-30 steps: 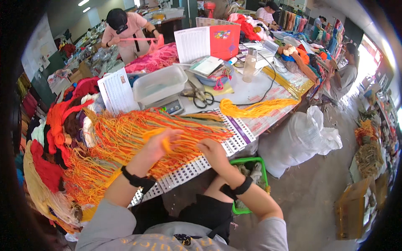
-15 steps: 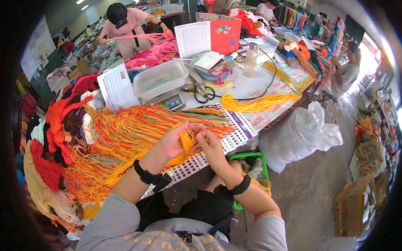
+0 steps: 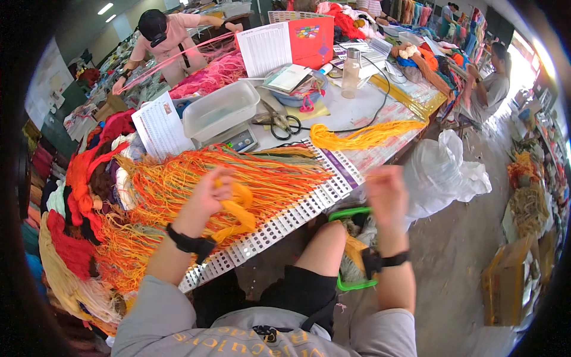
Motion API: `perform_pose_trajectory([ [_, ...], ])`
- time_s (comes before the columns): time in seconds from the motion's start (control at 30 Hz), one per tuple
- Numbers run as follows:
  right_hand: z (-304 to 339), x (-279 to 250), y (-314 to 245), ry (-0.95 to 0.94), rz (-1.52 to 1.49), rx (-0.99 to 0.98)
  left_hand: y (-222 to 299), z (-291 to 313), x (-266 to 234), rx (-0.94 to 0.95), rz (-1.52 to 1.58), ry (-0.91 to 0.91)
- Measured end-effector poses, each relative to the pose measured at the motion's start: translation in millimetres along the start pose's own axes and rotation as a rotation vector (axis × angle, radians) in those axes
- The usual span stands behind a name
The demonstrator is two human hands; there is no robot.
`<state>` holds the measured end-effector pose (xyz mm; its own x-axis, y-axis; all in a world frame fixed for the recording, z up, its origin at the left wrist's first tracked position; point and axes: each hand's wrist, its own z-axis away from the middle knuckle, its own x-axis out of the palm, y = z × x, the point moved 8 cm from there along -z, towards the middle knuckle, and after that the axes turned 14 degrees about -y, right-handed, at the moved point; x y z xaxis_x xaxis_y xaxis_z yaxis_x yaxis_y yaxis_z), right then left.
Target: The person pulls strands of yellow thread from a pile and threads them through holes in a white card. They then pick up a bundle of beige thread, separate it into smaller sections, and thread them through the card, tying knots to secure the strands.
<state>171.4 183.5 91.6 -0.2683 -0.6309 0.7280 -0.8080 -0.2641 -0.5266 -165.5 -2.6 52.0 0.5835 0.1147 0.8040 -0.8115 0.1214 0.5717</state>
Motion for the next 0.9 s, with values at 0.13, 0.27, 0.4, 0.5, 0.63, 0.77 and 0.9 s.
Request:
perform_pose_trajectory([
  [0.13,71,-148,-202,0.414,0.405,-0.339,75,43,-27,0.295,0.168,0.06],
  [0.27,45,-71,-169,0.62,0.96,-0.282,7,-14,54,0.068,0.011,0.066],
  [0.4,-14,-38,15,0.084,0.989,0.334,-114,-78,41,-0.282,0.213,-0.018],
  [0.5,-5,-50,96,-0.089,0.966,0.667,-164,-100,39,-0.397,0.161,0.064],
  [0.63,-5,-70,124,-0.139,1.006,0.77,-175,-108,40,-0.415,0.072,0.154],
  [0.77,-10,-82,124,-0.131,1.151,0.842,-177,-119,38,-0.403,0.035,0.093],
  [0.9,-10,-88,129,-0.138,1.146,0.855,-167,-123,43,-0.432,-0.326,0.185],
])
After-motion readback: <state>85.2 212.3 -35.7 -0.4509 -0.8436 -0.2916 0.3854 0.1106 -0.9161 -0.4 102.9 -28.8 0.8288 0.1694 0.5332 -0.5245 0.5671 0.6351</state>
